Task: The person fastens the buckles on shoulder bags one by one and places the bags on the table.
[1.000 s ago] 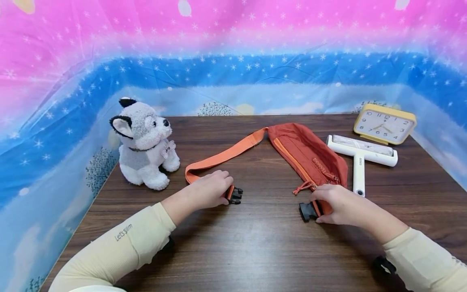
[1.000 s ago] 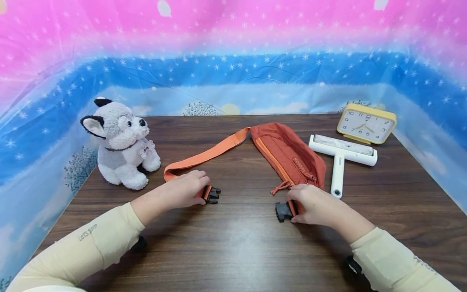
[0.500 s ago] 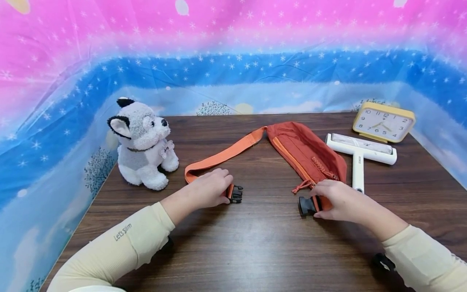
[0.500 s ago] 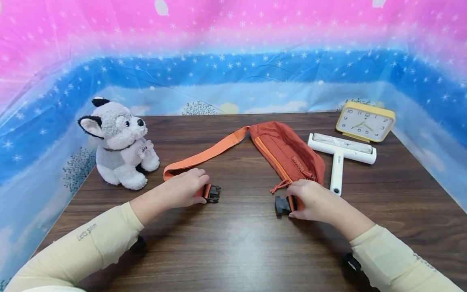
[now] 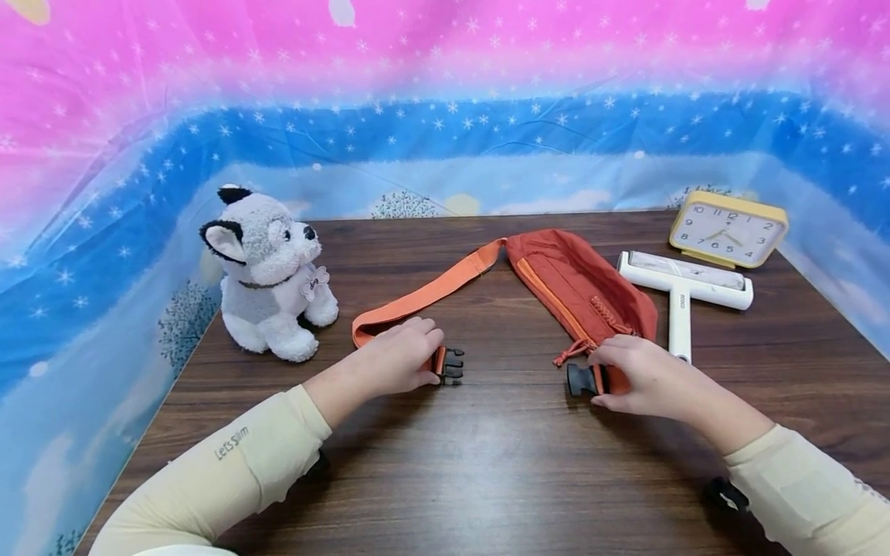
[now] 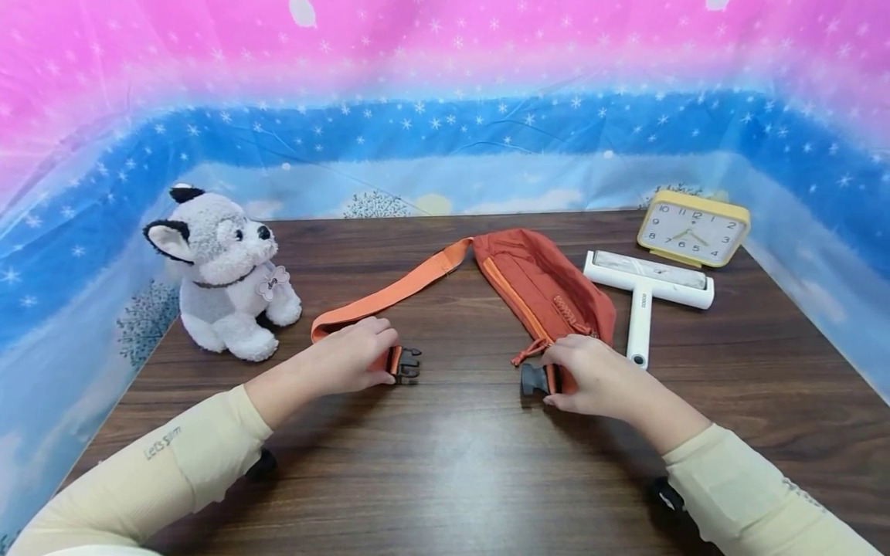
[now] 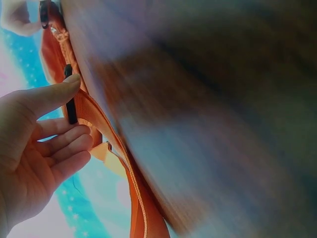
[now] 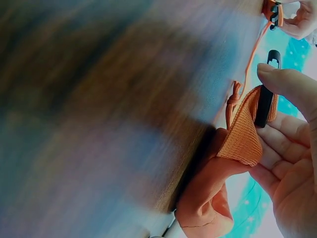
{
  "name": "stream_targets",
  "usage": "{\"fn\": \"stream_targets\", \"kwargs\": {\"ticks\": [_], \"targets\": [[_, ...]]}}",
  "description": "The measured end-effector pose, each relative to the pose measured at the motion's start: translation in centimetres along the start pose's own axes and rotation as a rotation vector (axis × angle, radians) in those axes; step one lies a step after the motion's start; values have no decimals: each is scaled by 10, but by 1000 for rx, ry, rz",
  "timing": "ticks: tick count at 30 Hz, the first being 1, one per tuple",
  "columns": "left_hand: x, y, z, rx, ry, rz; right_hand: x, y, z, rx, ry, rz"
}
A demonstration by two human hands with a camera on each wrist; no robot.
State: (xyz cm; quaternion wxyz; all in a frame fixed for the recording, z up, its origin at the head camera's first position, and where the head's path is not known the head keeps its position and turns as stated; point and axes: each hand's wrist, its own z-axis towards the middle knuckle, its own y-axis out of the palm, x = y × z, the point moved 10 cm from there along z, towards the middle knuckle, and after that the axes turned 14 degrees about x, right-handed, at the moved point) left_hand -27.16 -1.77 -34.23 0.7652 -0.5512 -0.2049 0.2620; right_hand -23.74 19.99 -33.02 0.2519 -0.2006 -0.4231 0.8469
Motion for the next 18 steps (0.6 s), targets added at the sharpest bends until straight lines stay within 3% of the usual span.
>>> {"fn": "stream_targets", "kwargs": {"ticks": [18], "targets": [[6,-5,0,59,39,7,1,-3,5,57,25,-17]]}}
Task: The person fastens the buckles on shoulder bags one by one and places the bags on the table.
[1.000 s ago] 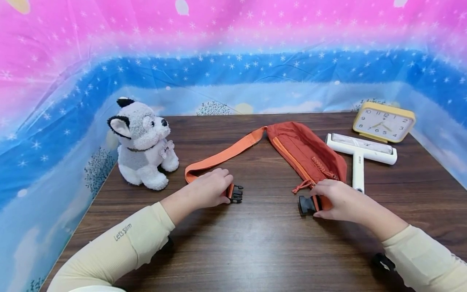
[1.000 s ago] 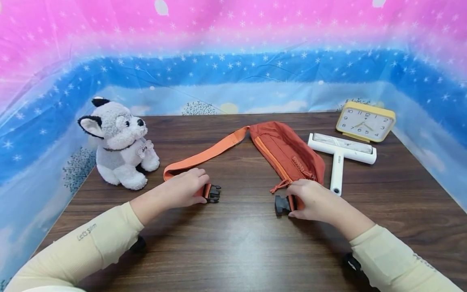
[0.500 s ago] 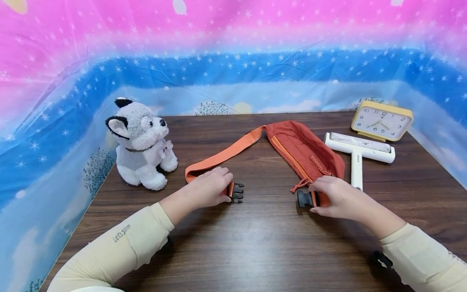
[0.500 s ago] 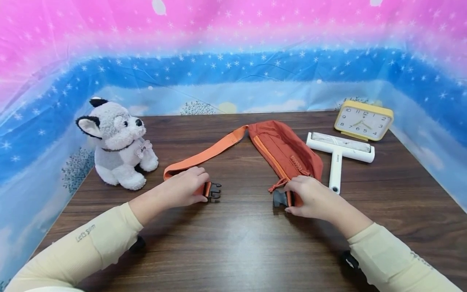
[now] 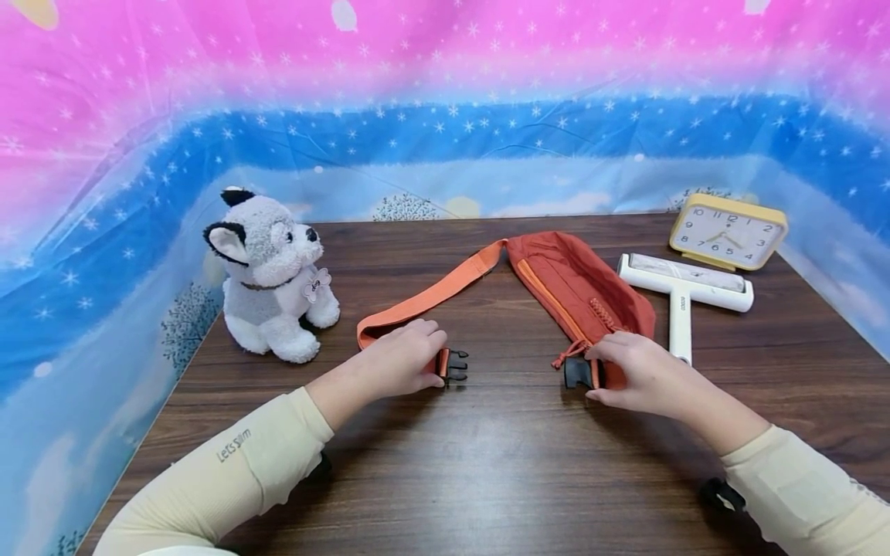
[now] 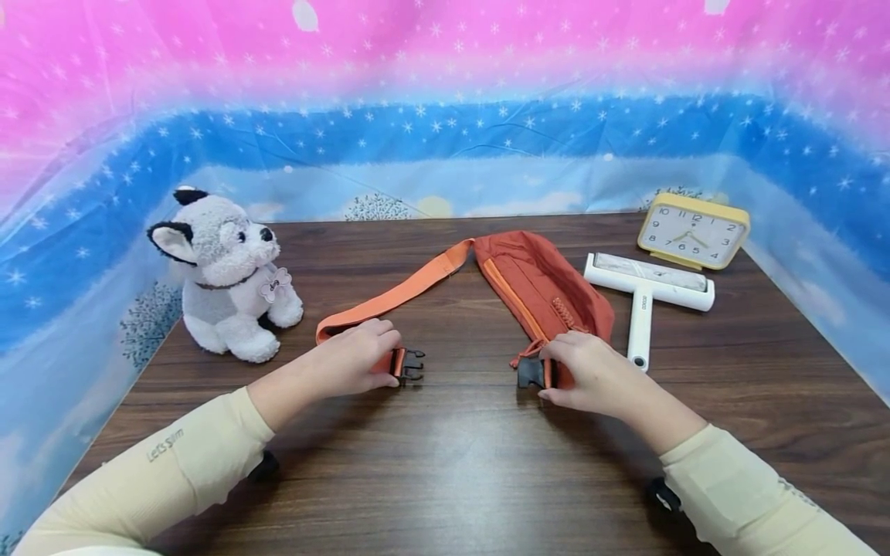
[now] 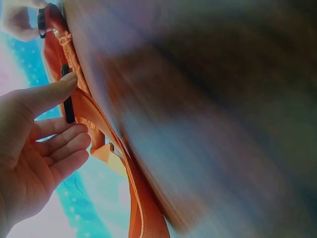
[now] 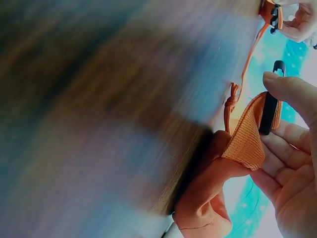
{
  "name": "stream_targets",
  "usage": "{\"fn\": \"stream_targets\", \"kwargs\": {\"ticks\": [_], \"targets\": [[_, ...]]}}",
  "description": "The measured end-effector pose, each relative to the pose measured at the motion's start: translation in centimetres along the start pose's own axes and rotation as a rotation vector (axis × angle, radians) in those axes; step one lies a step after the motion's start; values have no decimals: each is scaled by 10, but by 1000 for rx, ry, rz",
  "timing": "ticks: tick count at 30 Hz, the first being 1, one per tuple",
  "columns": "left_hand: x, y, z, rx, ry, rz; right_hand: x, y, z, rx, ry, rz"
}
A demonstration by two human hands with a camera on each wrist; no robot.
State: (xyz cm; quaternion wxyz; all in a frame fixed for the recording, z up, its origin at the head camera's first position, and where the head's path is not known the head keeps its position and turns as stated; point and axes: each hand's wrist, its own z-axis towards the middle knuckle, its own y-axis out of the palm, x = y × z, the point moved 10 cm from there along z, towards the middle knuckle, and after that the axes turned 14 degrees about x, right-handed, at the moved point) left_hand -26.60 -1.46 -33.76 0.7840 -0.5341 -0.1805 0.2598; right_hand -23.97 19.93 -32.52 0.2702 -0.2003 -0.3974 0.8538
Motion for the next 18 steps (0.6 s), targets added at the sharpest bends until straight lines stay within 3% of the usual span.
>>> {"fn": "stream_targets", "kwargs": {"ticks": [18], "targets": [[1,-3,1,22,-16,-20,-1,4,6,-17,43,3]]}}
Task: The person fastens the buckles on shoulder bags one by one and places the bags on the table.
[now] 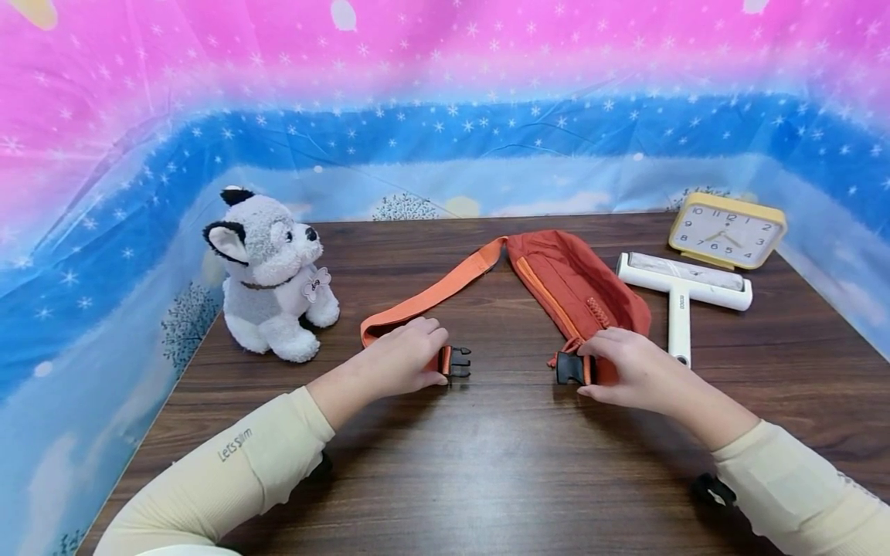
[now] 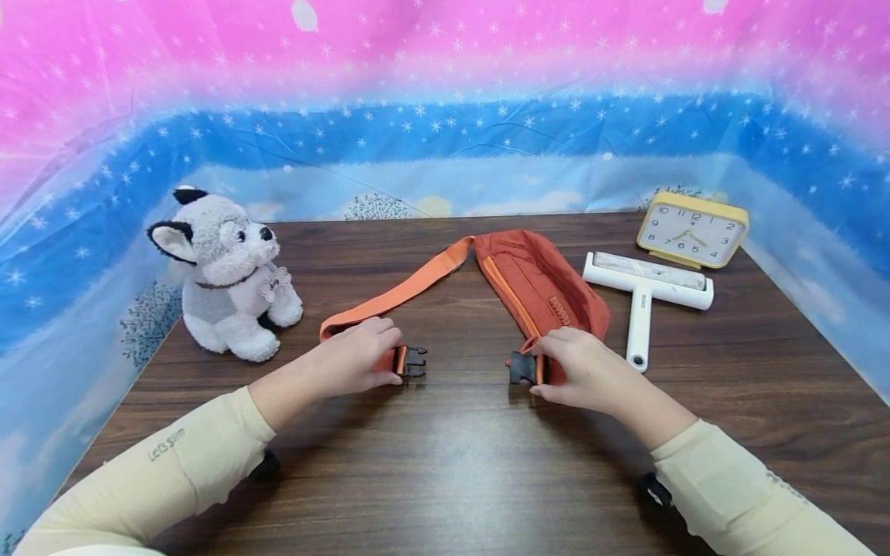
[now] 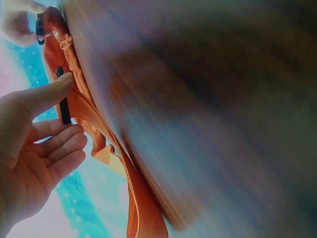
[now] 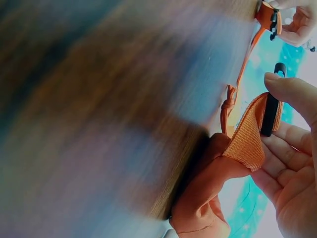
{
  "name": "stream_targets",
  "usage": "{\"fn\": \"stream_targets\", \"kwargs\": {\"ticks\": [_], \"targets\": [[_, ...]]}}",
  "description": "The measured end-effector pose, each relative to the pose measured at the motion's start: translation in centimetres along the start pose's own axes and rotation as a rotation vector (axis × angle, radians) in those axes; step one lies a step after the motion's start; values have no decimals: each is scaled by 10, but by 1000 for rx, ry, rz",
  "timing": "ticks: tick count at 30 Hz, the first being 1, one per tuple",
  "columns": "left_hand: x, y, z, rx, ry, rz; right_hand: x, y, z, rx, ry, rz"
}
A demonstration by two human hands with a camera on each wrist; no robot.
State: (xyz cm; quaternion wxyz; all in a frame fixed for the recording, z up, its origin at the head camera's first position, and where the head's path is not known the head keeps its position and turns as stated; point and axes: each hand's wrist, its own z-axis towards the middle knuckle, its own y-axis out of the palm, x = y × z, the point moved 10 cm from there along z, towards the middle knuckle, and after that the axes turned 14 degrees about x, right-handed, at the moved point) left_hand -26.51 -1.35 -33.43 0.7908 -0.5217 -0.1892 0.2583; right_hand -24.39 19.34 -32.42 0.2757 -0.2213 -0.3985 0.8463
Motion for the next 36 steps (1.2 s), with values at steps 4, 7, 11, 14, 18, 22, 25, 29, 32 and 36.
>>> {"fn": "stream_targets", "kwargs": {"ticks": [4,7,11,14,18,22,25,29,32,36], "targets": [[1,-1,0,6,4,-2,-1,0,1,14,-10,-1],[1,-1,1,10,8,3,-2,-1,1,25,-18,0],[2,-2,1,19,19,3,-2,-1,1,30,-20,3],[3,-2,1,28,25,-4,-2,-1,2,27,-16,2],[5,-2,1,40,28,-17,-1,-1,1,30,-8,1],[5,-3,2,46,23,-32,-1,-4,2,44,1,10],[5,-4,2,46,14,-43,0,-4,3,44,4,20],[5,-5,2,42,5,-54,-1,-4,3,41,5,22],[5,-5,2,43,5,-66,0,-3,3,35,8,25],[7,-6,2,53,11,-76,0,-1,3,21,18,38]]}}
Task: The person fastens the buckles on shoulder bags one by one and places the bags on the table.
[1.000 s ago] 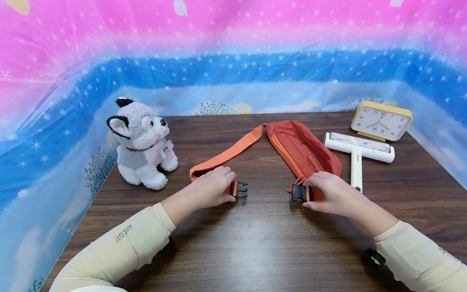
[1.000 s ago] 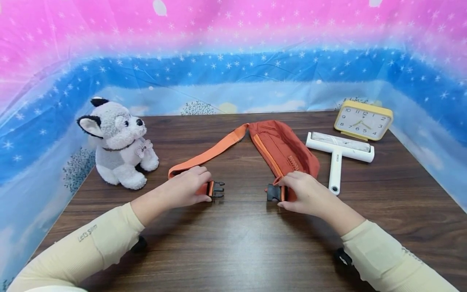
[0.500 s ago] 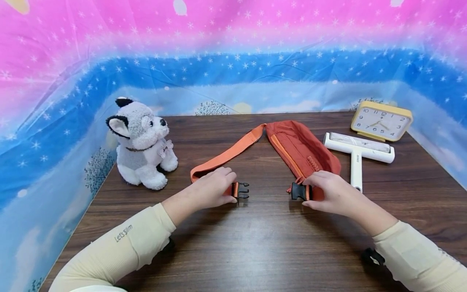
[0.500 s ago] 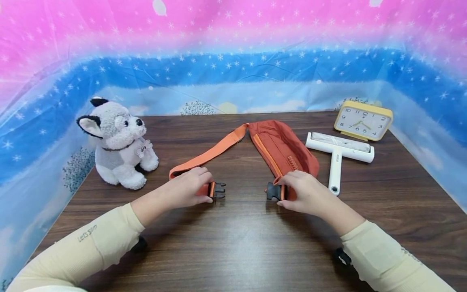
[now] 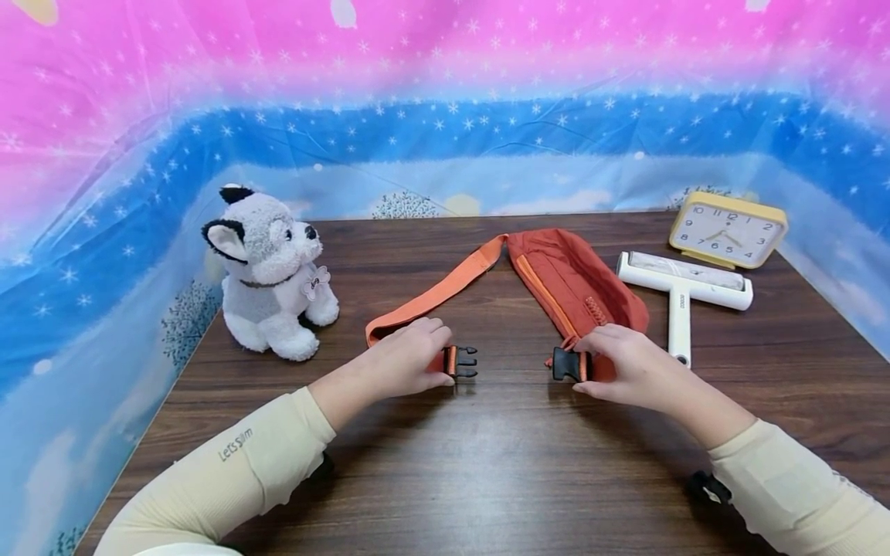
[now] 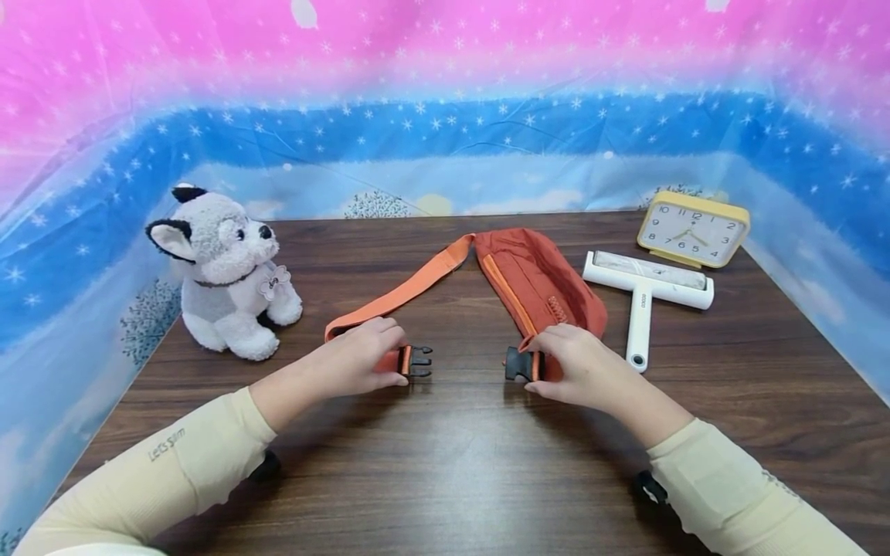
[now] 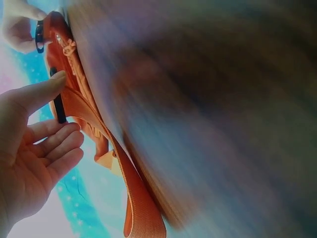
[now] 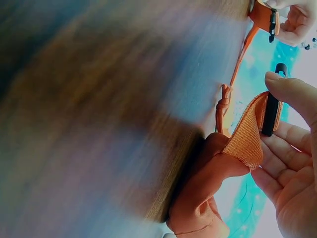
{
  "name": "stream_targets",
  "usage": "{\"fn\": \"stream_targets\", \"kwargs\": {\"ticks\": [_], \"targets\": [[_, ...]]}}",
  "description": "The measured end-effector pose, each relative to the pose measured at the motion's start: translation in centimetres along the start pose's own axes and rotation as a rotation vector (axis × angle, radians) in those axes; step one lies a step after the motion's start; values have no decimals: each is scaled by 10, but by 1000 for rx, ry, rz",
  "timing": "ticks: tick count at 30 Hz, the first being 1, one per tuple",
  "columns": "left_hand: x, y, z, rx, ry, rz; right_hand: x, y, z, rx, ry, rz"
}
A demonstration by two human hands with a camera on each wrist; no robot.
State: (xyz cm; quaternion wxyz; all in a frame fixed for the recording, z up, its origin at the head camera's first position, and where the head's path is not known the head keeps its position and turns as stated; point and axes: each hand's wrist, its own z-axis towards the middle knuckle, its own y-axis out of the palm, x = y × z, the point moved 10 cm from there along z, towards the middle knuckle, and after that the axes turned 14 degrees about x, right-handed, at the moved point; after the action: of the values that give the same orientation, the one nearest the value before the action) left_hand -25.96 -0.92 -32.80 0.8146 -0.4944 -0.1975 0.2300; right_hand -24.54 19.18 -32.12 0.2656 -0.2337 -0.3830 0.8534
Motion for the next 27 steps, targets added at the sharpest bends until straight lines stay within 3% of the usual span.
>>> {"fn": "stream_targets", "kwargs": {"ticks": [19,27], "targets": [[1,0,1,9,-7,2,-6,-1,1,47,-55,7],[3,-1,1,18,7,5,-6,0,1,22,-23,-3]]}}
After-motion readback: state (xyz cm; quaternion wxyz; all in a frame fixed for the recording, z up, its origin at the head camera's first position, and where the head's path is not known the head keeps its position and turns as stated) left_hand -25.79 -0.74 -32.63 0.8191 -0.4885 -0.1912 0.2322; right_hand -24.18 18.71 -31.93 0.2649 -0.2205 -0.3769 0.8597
